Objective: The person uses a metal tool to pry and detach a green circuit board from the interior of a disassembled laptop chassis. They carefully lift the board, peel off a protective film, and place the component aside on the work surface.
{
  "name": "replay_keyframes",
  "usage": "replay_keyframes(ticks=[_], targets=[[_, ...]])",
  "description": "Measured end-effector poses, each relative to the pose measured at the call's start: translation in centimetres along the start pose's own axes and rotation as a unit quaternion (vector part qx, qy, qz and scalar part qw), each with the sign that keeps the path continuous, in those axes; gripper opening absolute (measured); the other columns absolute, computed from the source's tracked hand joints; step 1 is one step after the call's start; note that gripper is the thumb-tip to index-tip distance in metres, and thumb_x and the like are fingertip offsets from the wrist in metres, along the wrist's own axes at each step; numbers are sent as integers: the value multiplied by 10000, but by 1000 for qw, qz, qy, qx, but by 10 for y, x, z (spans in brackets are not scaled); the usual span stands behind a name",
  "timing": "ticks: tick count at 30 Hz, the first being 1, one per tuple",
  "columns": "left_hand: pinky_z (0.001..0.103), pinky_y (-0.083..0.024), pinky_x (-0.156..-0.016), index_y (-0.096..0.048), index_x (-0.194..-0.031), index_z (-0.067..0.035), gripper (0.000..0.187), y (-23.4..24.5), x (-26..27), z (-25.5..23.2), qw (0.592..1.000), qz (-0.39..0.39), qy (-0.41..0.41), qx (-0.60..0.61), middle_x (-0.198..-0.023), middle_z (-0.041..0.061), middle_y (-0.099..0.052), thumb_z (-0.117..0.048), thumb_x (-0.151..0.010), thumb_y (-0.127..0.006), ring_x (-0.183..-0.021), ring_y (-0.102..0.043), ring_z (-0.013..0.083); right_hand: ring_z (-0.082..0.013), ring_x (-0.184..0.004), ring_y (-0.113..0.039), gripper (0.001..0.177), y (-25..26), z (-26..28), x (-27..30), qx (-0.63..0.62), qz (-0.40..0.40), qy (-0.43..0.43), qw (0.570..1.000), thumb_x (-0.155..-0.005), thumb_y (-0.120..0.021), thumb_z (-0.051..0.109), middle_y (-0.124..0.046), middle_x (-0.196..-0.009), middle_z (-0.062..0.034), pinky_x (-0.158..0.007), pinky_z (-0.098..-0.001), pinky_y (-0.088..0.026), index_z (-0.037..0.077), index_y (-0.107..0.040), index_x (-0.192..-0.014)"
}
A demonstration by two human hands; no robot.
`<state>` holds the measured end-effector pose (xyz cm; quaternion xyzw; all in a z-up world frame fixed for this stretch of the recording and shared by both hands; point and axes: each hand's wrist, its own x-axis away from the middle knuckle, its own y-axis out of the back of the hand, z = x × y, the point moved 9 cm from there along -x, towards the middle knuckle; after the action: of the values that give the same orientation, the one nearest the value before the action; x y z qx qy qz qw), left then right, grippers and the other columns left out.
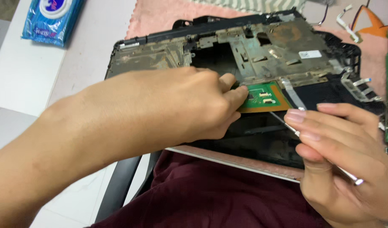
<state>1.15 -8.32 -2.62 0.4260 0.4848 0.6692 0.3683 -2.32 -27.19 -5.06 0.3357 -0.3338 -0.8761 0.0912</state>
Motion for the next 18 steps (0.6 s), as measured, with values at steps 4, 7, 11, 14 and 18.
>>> replay_keyframes(ticks=[4,7,11,14,18], targets=[[575,-606,-433,-691,-1231,25,249,-3,-3,3,997,-30,29,70,-939,125,-665,-189,-1247,-564,-580,-668,333,-406,-1216,-876,67,4,-1,-7,-43,-28,-62,997,-1188,-600,-61,-829,-1239,-292,-1280,-605,-662,-84,-662,-1181],[578,-624,-450,-688,-1206,-2,111,-4,-3,2,997,-11,27,66,-906,119,-669,-11,-1122,-617,-569,-704,326,-354,-1168,-796,131,5,-3,-25,-71,-2,-158,985,-1183,-599,-45,-843,-1199,-250,-1130,-425,-626,-92,-708,-1130],[590,-588,-315,-628,-1314,23,179,-6,-4,4,993,49,54,93,-905,112,-652,-79,-1170,-595,-582,-733,351,-319,-1177,-894,43,7,1,-41,-79,34,-165,983,-1143,-633,-66,-848,-1170,-230,-1062,-380,-703,-71,-608,-1178],[656,-608,-299,-597,-1351,-26,213,-8,-2,12,985,52,94,132,-957,110,-649,-155,-1189,-550,-616,-775,390,-328,-1099,-889,37,11,17,-50,-21,39,-66,997,-1109,-700,-81,-857,-1149,-216,-1032,-399,-692,-84,-678,-1138],[603,-594,-458,-656,-1052,-69,115,7,-3,7,996,0,20,83,-929,101,-621,2,-1124,-602,-573,-665,333,-412,-1064,-863,109,12,28,-49,18,23,23,999,-1098,-728,-105,-850,-1181,-274,-1028,-512,-700,-118,-670,-1189]])
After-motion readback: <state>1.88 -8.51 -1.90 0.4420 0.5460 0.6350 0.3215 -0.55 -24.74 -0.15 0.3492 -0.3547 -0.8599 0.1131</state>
